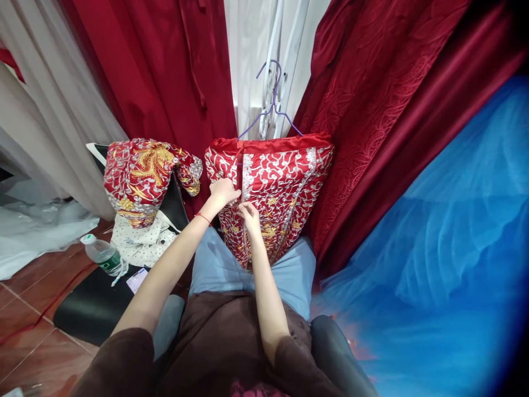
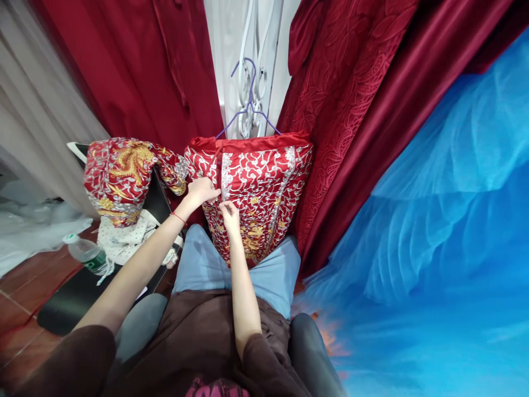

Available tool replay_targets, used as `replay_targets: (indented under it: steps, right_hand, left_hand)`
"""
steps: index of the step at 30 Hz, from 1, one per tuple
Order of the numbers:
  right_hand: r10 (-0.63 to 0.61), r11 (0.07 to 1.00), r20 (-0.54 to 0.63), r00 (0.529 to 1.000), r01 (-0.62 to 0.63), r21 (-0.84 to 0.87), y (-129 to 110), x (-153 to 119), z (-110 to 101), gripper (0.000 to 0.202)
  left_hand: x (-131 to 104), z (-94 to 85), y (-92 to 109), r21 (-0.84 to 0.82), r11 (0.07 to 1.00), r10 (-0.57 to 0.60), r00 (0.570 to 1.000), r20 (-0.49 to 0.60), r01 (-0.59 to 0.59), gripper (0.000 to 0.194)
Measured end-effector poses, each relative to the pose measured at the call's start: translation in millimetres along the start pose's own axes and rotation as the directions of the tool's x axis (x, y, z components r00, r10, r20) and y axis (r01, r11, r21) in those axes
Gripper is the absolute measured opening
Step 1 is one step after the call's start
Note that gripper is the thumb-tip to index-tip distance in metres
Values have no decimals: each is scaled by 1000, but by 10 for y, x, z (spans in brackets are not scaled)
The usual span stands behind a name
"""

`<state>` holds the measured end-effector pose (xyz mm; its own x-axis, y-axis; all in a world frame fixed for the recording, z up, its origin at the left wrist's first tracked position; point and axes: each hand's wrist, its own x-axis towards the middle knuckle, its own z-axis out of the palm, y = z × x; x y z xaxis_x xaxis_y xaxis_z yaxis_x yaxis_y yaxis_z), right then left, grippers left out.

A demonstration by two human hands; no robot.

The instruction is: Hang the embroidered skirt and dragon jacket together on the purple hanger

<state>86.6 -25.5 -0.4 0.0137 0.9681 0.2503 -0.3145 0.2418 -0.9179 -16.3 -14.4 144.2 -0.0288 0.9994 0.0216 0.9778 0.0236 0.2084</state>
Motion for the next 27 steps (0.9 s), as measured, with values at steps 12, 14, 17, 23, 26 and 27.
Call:
replay_targets:
  steps: [12, 14, 17, 23, 26, 27]
  right_hand:
    - [20, 999, 12, 1000, -21, 32, 23, 5, 20, 25]
    - [22, 999, 13, 1000, -22, 26, 21, 2, 33, 25]
    - [16, 1000, 15, 1000, -17, 19, 10, -2, 38, 25]
    - [-29, 999, -15, 999, 28, -29, -65, -24, 19, 24]
    - [-48, 997, -45, 998, 45, -60, -113, -29, 48, 22]
    - [-45, 997, -51, 998, 42, -62, -128, -27, 65, 22]
  left_hand:
    - [128, 151, -165, -369, 924, -17, 975, 221, 100, 31]
    - [97, 154, -124, -274, 957, -64, 989, 134, 99, 35]
    - [78, 226, -106, -214, 974, -76, 997, -21, 70, 37]
    - [93, 645, -388, -550, 802, 170, 971, -168, -235, 32]
    - [-21, 841, -525, -598, 726, 222, 939, -262, -338, 19]
    - [-72, 892, -545, -549, 759, 220, 932, -289, -350, 12]
